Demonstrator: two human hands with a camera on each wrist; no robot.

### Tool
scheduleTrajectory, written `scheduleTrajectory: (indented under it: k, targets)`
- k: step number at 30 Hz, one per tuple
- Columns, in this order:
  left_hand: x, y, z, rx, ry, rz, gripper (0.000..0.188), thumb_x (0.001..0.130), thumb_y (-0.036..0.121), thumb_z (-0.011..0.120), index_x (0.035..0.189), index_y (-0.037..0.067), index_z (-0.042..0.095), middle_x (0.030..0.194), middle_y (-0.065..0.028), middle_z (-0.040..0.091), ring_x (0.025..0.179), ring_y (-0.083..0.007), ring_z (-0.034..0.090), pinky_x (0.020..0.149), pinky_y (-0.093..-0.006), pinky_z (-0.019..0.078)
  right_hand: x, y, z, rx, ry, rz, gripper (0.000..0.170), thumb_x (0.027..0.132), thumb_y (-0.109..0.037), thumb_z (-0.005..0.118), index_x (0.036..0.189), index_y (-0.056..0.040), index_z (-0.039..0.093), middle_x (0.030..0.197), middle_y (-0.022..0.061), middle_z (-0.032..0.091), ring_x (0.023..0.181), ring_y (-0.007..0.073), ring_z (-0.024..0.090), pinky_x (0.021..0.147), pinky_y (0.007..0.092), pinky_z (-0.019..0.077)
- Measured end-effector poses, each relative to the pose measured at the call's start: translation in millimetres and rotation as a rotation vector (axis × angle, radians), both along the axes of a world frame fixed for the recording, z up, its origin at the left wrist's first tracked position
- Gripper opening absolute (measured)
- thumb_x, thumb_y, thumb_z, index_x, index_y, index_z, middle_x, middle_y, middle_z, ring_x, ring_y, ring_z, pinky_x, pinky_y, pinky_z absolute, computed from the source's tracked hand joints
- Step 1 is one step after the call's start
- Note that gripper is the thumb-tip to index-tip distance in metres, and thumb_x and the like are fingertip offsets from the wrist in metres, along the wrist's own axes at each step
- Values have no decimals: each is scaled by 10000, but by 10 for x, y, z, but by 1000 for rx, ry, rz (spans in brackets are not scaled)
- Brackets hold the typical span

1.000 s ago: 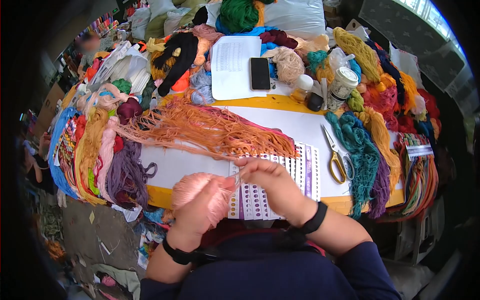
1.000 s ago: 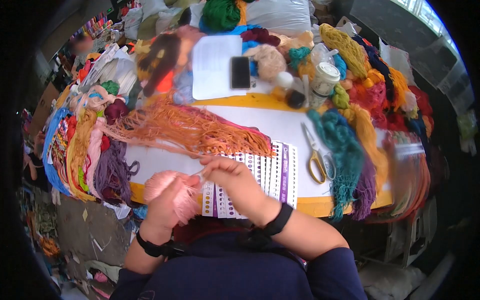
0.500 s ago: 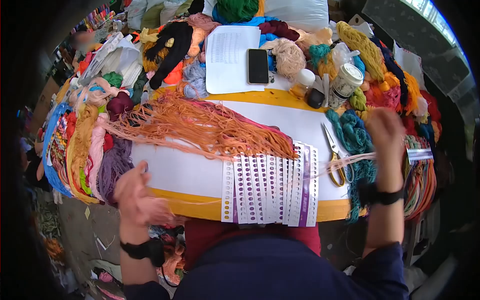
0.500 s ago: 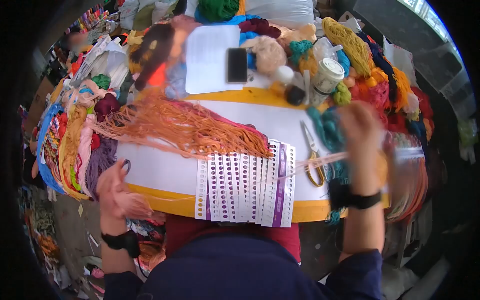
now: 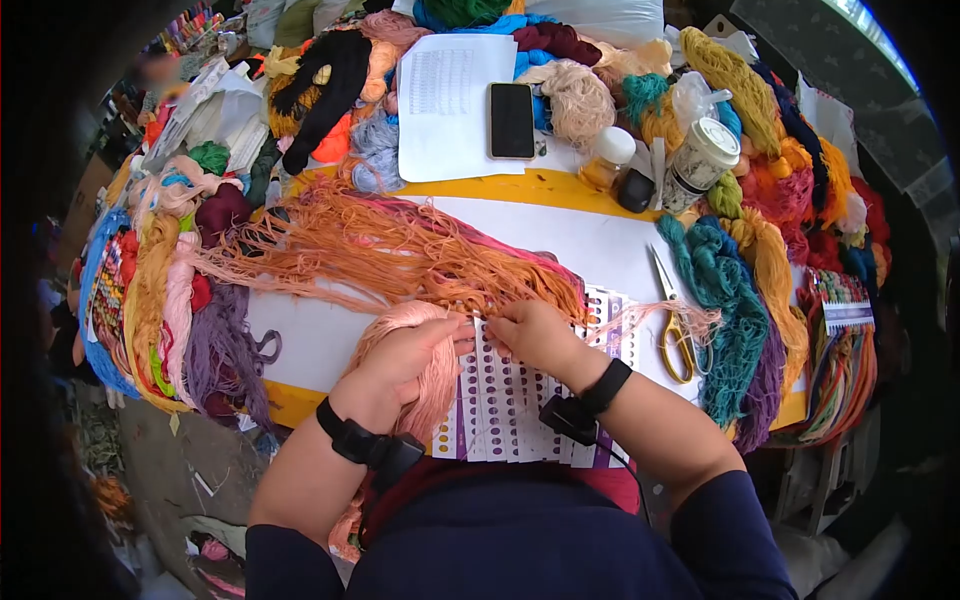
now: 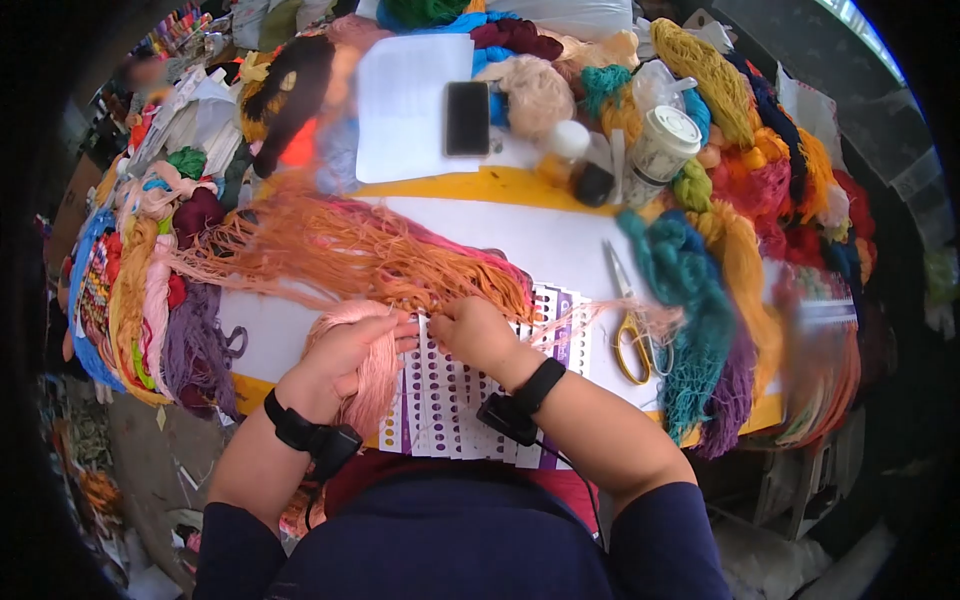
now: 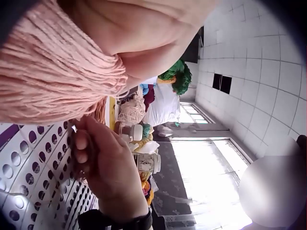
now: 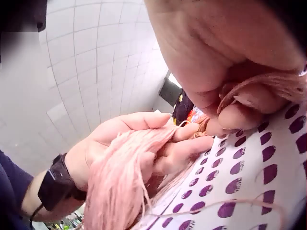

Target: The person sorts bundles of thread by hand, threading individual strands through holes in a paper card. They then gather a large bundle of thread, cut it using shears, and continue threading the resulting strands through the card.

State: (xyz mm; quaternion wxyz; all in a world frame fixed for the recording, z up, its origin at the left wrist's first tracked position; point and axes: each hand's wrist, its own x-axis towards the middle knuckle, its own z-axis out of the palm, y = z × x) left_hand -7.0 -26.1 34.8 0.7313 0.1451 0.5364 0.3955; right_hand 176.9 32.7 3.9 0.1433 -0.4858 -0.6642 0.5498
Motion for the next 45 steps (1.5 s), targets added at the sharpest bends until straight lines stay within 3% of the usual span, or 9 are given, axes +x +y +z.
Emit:
scheduleTrajectory:
  k: [11,19,22,30,32,34,37,40,45]
  targets:
    - [264,48,16,222,-39,-143,124,902,119,526,980,28,557,963,-65,575,875,-149,541,777,-279,434,-15,42,163,-230,68,-102,253,870,-192,538,764,0,665,621,54,629,561,125,606,546,280,484]
    - [113,70,-234,456,408,-60,213,877,95,588,1058,-4,534,894,-48,581,848,-129,557,760,-239,440,31,-37,-21,-167,258,-137,119,913,-148,508,890,-38,546,747,54,640,607,95,576,546,233,469]
    - [112,94,-18,374,-4,108,284,862,43,596,1124,-6,497,911,-66,587,856,-134,564,763,-250,446,57,-45,17,-223,269,-144,64,914,-119,507,915,-56,516,757,54,635,641,93,578,565,227,466]
    - [251,148,-214,439,2,15,279,873,12,561,1146,9,502,933,-66,591,807,-98,513,715,-220,416,165,18,56,-565,570,-244,69,875,-66,494,923,-70,543,758,70,644,629,96,569,559,196,428]
    - [229,199,-242,471,87,-361,379,838,-12,534,1212,-16,474,961,-66,591,836,-102,522,747,-236,434,183,33,19,-612,630,-250,76,874,-58,495,929,-69,546,753,67,636,634,95,571,553,191,422]
    - [214,114,-277,518,207,-282,427,805,-4,522,1231,-29,492,960,-63,590,844,-110,536,753,-241,451,150,27,13,-554,549,-222,67,885,-71,499,940,-69,538,767,58,637,656,92,578,563,195,429]
    - [59,99,-70,723,1164,-227,313,821,-7,564,1134,-23,570,913,-74,594,857,-101,566,723,-200,452,49,-26,40,-404,354,-164,72,902,-106,510,966,-74,524,797,39,640,687,85,581,576,199,436]
    - [-268,86,-162,394,405,352,243,854,55,604,1088,-10,605,844,-64,602,783,-120,581,667,-228,472,33,-32,11,-284,204,-105,107,915,-157,522,990,-81,513,839,15,641,717,77,574,587,206,439]
    - [-1328,-45,64,512,379,477,237,928,168,580,1095,0,584,926,-79,630,791,-139,608,630,-243,506,9,-21,-43,-178,109,-76,124,902,-111,502,1000,-36,501,816,44,639,709,107,593,623,246,481]
